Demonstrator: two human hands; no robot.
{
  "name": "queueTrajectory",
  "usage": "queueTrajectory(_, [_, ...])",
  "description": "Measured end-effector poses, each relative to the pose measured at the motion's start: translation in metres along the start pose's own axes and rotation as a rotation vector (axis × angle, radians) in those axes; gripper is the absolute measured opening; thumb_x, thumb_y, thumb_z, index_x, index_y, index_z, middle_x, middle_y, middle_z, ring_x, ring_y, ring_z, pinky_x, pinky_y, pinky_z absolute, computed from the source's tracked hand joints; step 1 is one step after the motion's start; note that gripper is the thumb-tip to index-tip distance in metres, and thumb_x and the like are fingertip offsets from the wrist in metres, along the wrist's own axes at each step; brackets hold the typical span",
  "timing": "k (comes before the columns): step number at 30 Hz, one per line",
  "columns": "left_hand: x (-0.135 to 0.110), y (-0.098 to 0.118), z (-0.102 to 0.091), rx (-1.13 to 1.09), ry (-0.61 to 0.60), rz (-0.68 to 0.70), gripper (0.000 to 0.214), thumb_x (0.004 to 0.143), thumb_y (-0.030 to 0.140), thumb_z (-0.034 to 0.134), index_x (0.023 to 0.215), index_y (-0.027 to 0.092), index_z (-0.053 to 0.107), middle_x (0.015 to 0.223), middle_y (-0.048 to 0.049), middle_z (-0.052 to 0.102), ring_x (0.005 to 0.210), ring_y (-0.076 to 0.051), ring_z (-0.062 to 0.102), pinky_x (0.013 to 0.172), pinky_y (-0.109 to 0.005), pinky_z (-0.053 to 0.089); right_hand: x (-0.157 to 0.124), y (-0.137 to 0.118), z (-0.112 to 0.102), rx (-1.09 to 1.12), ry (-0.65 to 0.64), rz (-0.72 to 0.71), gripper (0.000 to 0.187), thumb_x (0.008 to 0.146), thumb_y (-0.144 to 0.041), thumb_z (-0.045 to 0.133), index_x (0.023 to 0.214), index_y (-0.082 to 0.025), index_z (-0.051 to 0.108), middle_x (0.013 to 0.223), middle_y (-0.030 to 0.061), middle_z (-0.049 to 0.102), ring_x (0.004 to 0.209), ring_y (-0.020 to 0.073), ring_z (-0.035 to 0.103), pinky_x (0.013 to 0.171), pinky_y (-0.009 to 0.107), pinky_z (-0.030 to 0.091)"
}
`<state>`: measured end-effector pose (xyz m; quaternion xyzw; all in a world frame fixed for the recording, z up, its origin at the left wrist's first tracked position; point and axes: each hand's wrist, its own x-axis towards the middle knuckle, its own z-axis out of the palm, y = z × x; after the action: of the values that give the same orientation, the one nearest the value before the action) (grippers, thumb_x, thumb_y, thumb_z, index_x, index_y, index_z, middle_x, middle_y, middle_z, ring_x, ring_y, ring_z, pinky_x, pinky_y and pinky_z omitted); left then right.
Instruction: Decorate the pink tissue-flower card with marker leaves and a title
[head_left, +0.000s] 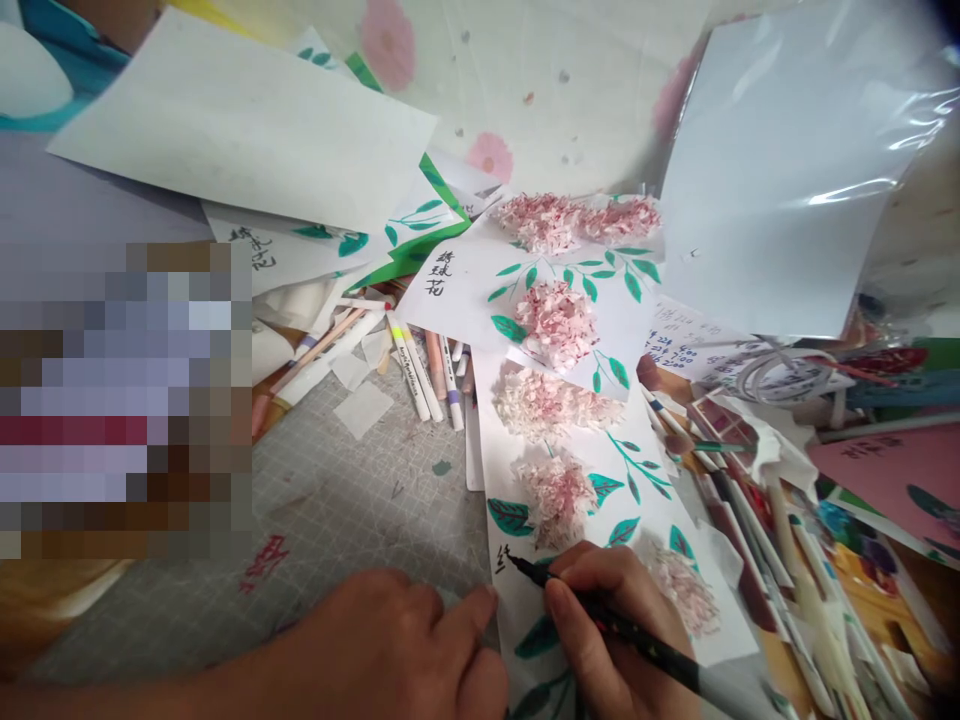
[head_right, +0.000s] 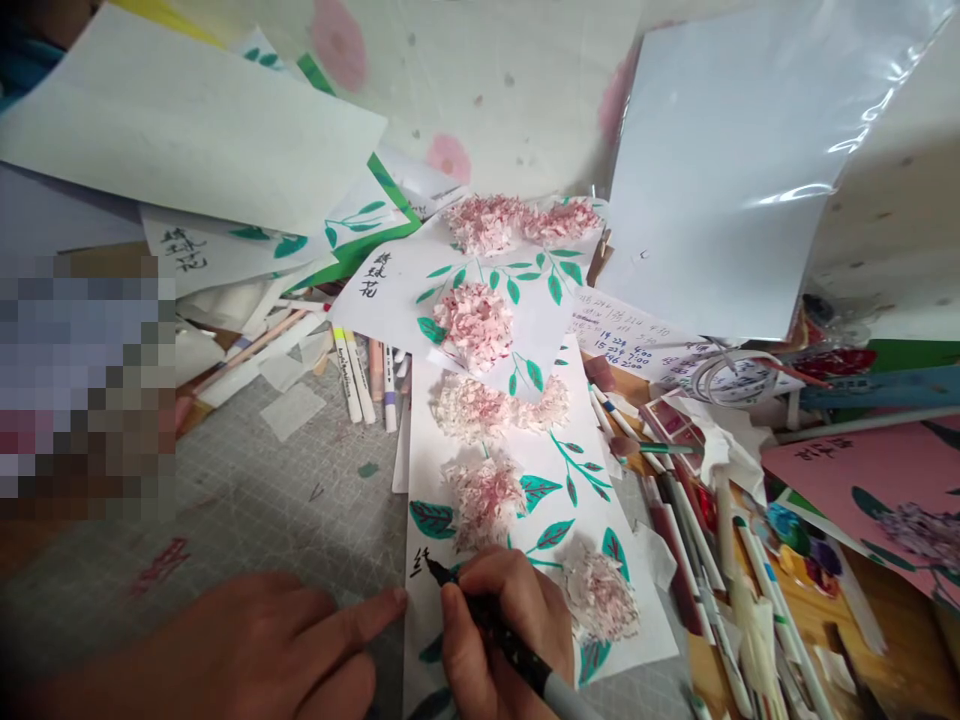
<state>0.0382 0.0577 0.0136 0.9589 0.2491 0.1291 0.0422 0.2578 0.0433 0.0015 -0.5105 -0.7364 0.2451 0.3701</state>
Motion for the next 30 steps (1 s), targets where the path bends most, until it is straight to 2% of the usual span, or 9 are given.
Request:
queueTrajectory(4, [0.0,-0.002,0.008,-0.032,0.002,0.029,0.021,0.072,0.022,0.069,0.077,0.023,0.049,0.099,-0.0019,0.076,0.044,-0.019,0.057,0.036,-0.034,0.038,-0.002,-0.004,0.009,0.017,0.13,0.073,0.01,0.09,-0.022,0.059,0.082,-0.025,0.054,0.067,-0.0024,0.064,0.053,0.0126,0.058,0.048,0.021,0.045])
queueTrajectory(6, [0.0,-0.001,0.008,-0.021,-0.003,0.024,0.021,0.072,0.022,0.069,0.077,0.023,0.049,0.099,-0.0021,0.076,0.043,-0.019,0.057,0.036,-0.034,0.038,-0.003,-0.005,0.012,0.031,0.155,0.089,0.01,0.09,-0.023,0.059,0.082,-0.025,0.054,0.066,-0.0027,0.063,0.052,0.0123,0.056,0.049,0.022,0.043])
queueTrajectory(10, [0.002,0.001,0.003,0.021,-0.023,-0.002,0.019,0.073,0.024,0.069,0.08,0.024,0.051,0.103,-0.003,0.075,0.049,-0.021,0.061,0.038,-0.036,0.042,-0.001,-0.005,0.009,0.044,0.099,0.048,0.01,0.09,-0.02,0.059,0.083,-0.025,0.054,0.066,-0.0037,0.063,0.052,0.0117,0.057,0.049,0.021,0.044])
queueTrajectory(14, [0.004,-0.001,0.0,0.008,-0.005,0.034,0.021,0.073,0.026,0.069,0.077,0.024,0.049,0.101,-0.0026,0.076,0.045,-0.019,0.059,0.037,-0.035,0.039,0.001,-0.001,0.001,0.012,0.004,-0.006,0.011,0.089,-0.016,0.059,0.087,-0.025,0.054,0.068,-0.0035,0.065,0.053,0.0114,0.06,0.049,0.019,0.048])
queueTrajectory(20, [-0.001,0.0,0.001,-0.021,0.009,-0.036,0.023,0.072,0.024,0.071,0.078,0.023,0.049,0.108,-0.0015,0.075,0.048,-0.018,0.061,0.04,-0.034,0.039,-0.001,0.002,-0.001,-0.033,0.002,-0.002,0.01,0.091,-0.016,0.058,0.087,-0.025,0.052,0.068,-0.0033,0.063,0.054,0.0114,0.061,0.049,0.019,0.049])
queueTrajectory(30, [0.002,0.001,0.003,-0.049,0.015,-0.043,0.022,0.073,0.025,0.072,0.079,0.023,0.052,0.109,-0.0021,0.075,0.05,-0.018,0.062,0.042,-0.032,0.04,0.0,0.001,-0.001,0.017,-0.013,-0.004,0.011,0.089,-0.015,0.059,0.087,-0.024,0.053,0.068,-0.0028,0.063,0.055,0.0122,0.061,0.05,0.02,0.05])
